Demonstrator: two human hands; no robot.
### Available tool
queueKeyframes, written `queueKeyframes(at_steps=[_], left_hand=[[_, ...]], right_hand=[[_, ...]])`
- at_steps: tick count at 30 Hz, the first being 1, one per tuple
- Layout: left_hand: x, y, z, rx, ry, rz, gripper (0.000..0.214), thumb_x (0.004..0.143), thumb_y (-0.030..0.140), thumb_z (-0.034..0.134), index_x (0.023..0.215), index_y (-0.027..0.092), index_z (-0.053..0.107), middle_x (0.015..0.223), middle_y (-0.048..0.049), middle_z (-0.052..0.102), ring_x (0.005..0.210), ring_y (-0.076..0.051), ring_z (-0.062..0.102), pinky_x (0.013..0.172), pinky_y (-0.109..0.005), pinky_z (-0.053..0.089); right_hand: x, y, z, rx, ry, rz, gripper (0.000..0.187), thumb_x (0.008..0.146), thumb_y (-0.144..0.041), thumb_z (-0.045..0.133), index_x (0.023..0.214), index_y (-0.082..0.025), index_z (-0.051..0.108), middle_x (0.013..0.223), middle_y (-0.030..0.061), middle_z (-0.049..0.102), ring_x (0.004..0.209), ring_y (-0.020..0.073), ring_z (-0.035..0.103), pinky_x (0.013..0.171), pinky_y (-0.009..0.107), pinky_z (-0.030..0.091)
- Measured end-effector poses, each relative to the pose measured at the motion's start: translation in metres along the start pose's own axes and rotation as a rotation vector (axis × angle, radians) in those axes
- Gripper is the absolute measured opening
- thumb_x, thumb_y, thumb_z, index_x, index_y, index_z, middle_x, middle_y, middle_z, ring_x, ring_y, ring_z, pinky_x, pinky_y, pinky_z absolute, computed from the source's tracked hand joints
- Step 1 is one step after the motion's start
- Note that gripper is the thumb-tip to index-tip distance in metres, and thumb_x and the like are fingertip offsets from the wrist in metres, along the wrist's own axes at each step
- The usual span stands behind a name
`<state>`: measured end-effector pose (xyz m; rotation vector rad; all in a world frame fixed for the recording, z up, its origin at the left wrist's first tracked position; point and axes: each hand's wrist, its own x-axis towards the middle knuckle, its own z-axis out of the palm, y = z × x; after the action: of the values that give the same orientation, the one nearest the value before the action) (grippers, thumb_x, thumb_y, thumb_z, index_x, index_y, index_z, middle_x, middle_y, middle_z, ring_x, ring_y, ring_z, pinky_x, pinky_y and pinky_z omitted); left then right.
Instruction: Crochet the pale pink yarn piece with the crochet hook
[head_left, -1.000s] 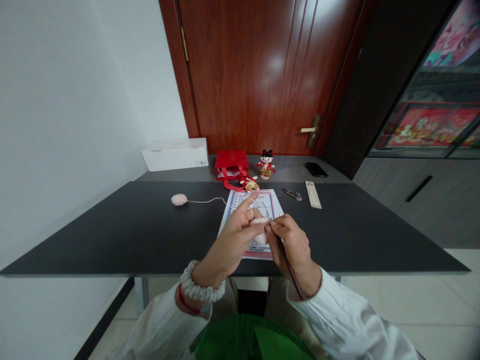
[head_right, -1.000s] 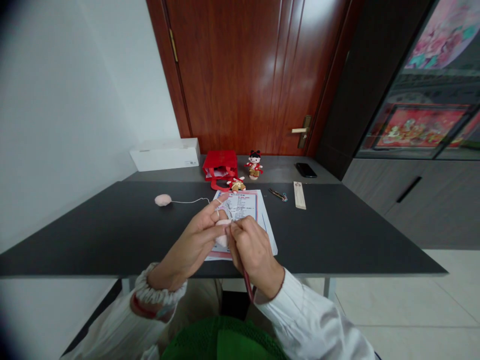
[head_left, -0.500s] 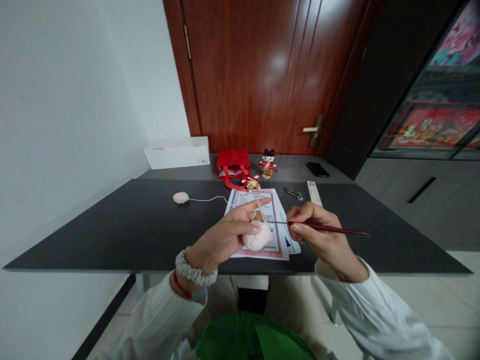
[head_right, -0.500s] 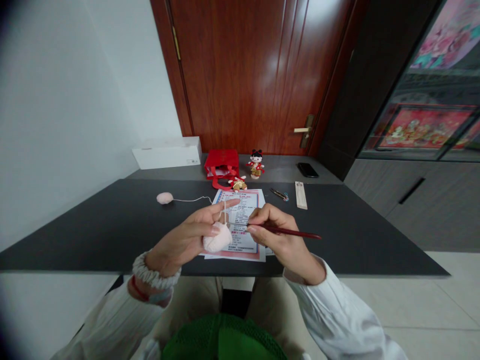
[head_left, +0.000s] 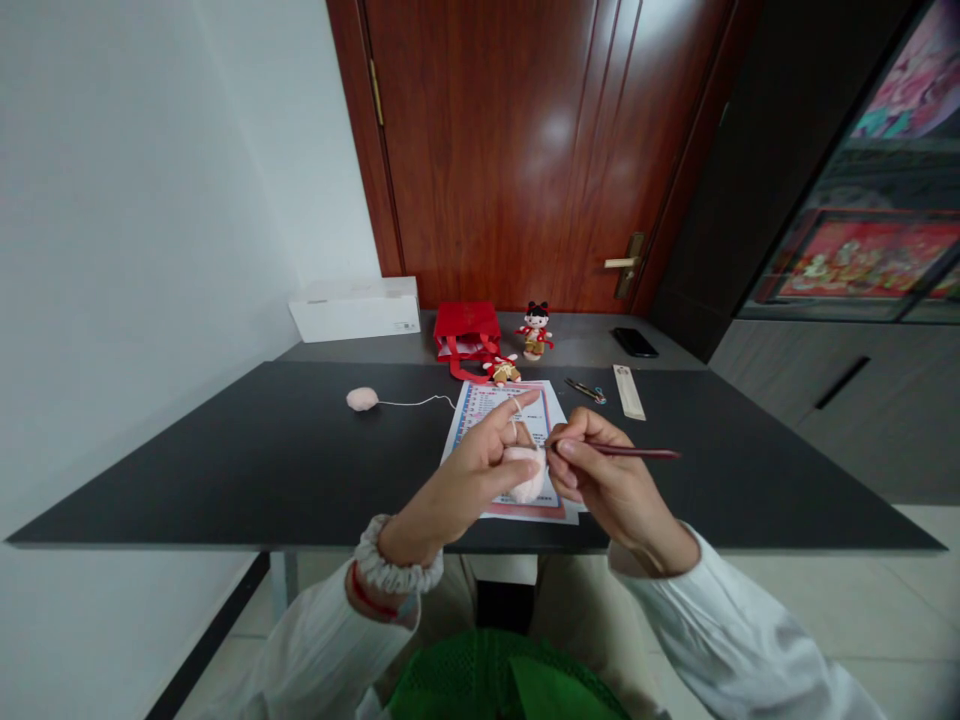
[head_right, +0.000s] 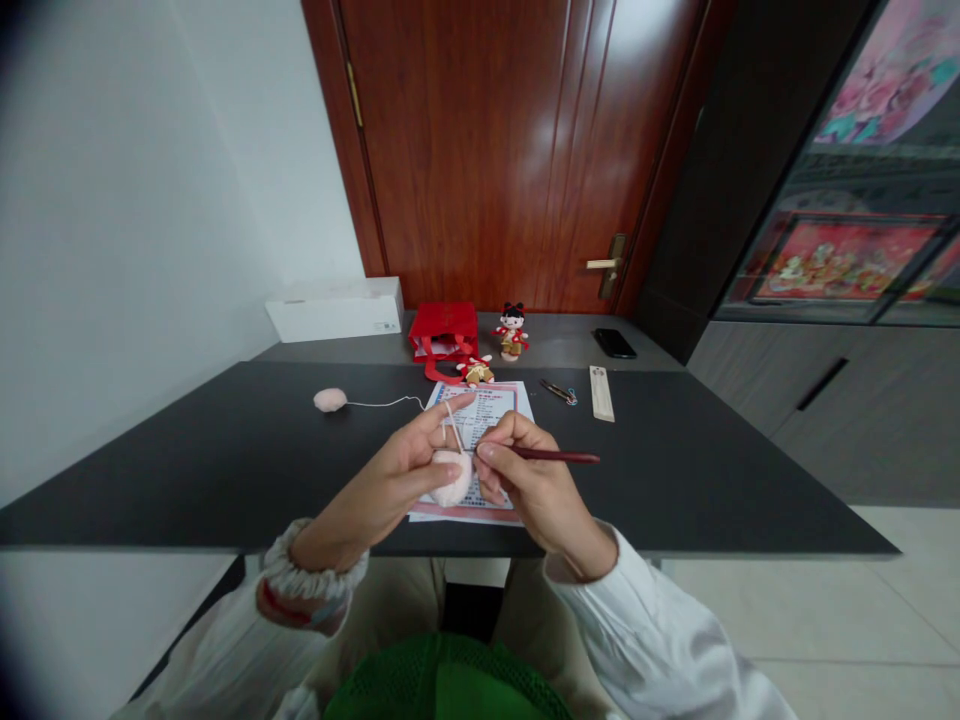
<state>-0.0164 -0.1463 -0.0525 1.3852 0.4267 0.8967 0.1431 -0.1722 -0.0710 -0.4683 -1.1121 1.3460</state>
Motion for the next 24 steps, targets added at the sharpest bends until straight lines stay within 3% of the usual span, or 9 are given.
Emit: queueKeyframes(at_steps=[3,5,10,17,21,24], left_hand=[[0.0,-0.004,0.005,-0.071,0.033,-0.038,0.072,0.079,0.014,0.064,0.142,0.022,0.031,0.081,-0.0007,0.061,0.068,-0.011,0.058,0.062,-0.023,0.041],[0.0,-0.004,0.006,-0.078,0.061,-0.019,0.07,0.079,0.013,0.064,0.141,0.021,0.032,0.074,0.002,0.058,0.063,-0.01,0.056,0.06,-0.021,0.04],[0.0,0.001,0.008,-0.098,0.052,-0.011,0.074,0.076,0.014,0.066,0.14,0.019,0.03,0.078,0.0008,0.061,0.062,-0.011,0.06,0.06,-0.024,0.045],[0.0,-0.004,0.002,-0.129,-0.005,-0.024,0.066,0.076,0.01,0.062,0.136,0.019,0.035,0.084,-0.0022,0.064,0.068,-0.014,0.062,0.067,-0.029,0.046],[-0.002,0.002,0.004,0.039,0.12,-0.006,0.064,0.077,0.011,0.062,0.136,0.017,0.038,0.077,0.0007,0.059,0.066,-0.011,0.055,0.065,-0.025,0.041],[-0.003,0.008,0.006,0.199,0.188,0.016,0.063,0.077,0.012,0.061,0.136,0.017,0.041,0.073,0.002,0.057,0.065,-0.011,0.051,0.064,-0.025,0.039]], right_hand=[[0.0,0.013,0.001,-0.148,0.116,-0.167,0.014,0.081,-0.021,0.068,0.073,-0.019,0.056,0.06,-0.0045,0.056,0.048,0.0062,0.047,0.046,0.018,0.038],[0.0,0.018,0.001,-0.177,0.146,-0.203,0.011,0.081,-0.021,0.068,0.077,-0.019,0.058,0.064,-0.0046,0.056,0.047,0.0056,0.047,0.044,0.018,0.038],[0.001,0.019,-0.004,-0.146,0.067,-0.138,0.005,0.087,-0.024,0.06,0.084,-0.02,0.058,0.072,-0.0034,0.058,0.041,0.0041,0.045,0.037,0.017,0.039],[0.003,0.02,-0.01,-0.139,-0.002,-0.181,0.003,0.084,-0.02,0.063,0.083,-0.02,0.061,0.084,-0.0017,0.059,0.045,0.0047,0.052,0.041,0.019,0.043],[0.005,0.018,-0.014,-0.143,0.03,-0.243,0.004,0.082,-0.021,0.065,0.08,-0.02,0.062,0.084,-0.002,0.058,0.046,0.0052,0.052,0.041,0.02,0.04],[0.005,0.011,-0.019,-0.193,0.003,-0.233,0.008,0.082,-0.023,0.066,0.077,-0.02,0.06,0.069,-0.0028,0.058,0.048,0.0085,0.051,0.044,0.022,0.039]])
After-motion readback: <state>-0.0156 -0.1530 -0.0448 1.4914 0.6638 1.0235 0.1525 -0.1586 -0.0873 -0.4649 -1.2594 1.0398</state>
